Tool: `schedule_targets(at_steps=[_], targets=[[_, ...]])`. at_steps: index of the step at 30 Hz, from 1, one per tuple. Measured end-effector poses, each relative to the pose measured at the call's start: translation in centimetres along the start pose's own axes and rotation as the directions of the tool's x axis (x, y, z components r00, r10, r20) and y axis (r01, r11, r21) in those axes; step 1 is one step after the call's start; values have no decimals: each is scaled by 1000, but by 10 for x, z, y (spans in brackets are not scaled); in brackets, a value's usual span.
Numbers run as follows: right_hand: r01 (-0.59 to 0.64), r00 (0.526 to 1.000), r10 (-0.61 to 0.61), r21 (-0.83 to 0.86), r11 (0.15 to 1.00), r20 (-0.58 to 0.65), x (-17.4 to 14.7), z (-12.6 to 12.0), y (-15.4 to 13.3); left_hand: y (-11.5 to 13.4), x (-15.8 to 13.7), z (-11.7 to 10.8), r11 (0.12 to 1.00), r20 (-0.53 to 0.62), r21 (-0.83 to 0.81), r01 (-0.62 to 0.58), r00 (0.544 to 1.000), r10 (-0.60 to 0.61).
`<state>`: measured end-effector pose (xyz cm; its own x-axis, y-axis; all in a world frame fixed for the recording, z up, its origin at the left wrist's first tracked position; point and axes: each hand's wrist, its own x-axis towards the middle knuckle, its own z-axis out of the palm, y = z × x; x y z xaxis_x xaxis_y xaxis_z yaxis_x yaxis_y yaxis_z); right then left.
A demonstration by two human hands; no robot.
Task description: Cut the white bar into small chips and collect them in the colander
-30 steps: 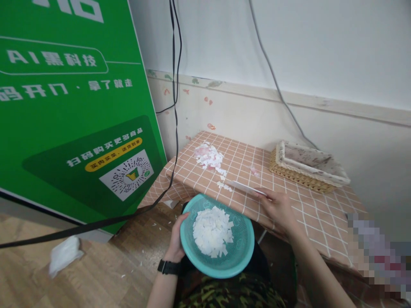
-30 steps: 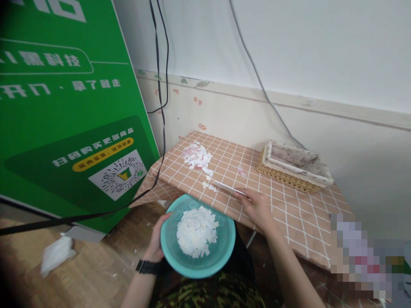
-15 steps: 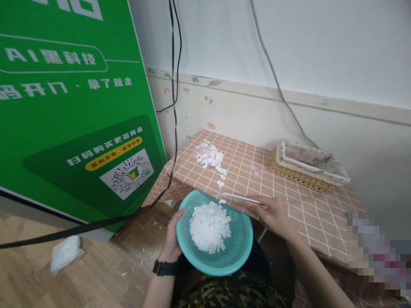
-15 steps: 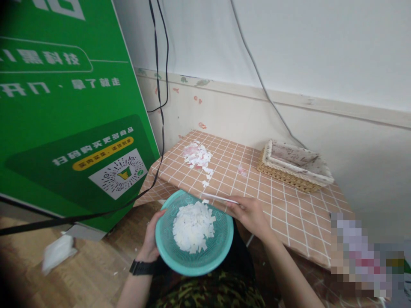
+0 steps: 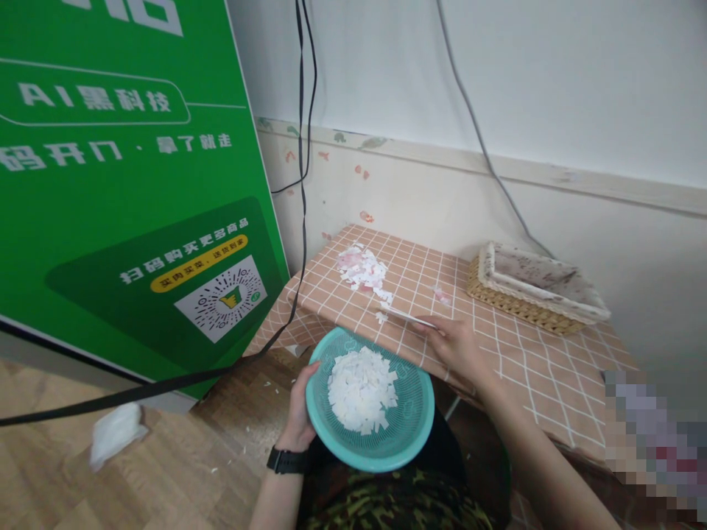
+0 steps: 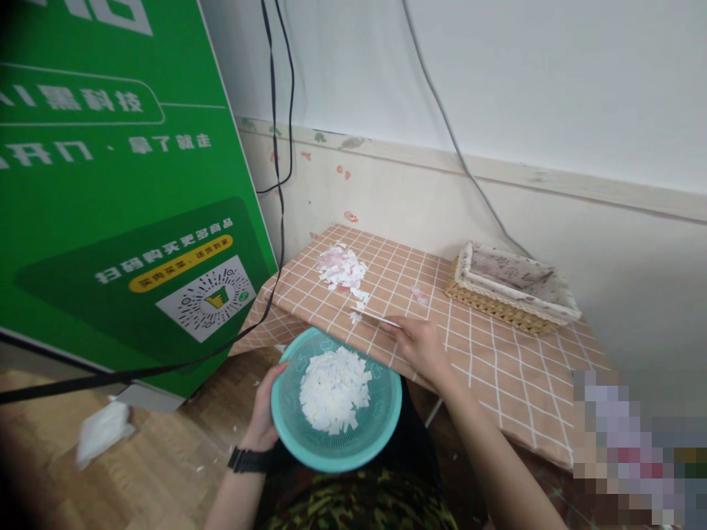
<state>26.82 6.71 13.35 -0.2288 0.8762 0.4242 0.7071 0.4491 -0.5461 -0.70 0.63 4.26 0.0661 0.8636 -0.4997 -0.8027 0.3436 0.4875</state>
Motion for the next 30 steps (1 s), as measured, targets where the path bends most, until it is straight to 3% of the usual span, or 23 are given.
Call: schedule_targets(at_steps=[6,11,21,30], targets=[[-26,994,16,86,996,106,-10,-10,-12,0,4,-7,999,-9,-26,22,1000,-23],[-85,995,86,16,996,-51,1,-9,4,0,4,-6,999,-32,-10,40,999,-40],[-131,974,94,-172,976,-206,11,1,5,3,-1,-1,1000,-19,-7,31,999,-31],[-59,998,54,-122,991,-41,16,1,8,4,-1,0,1000,-27,7,21,999,-21]])
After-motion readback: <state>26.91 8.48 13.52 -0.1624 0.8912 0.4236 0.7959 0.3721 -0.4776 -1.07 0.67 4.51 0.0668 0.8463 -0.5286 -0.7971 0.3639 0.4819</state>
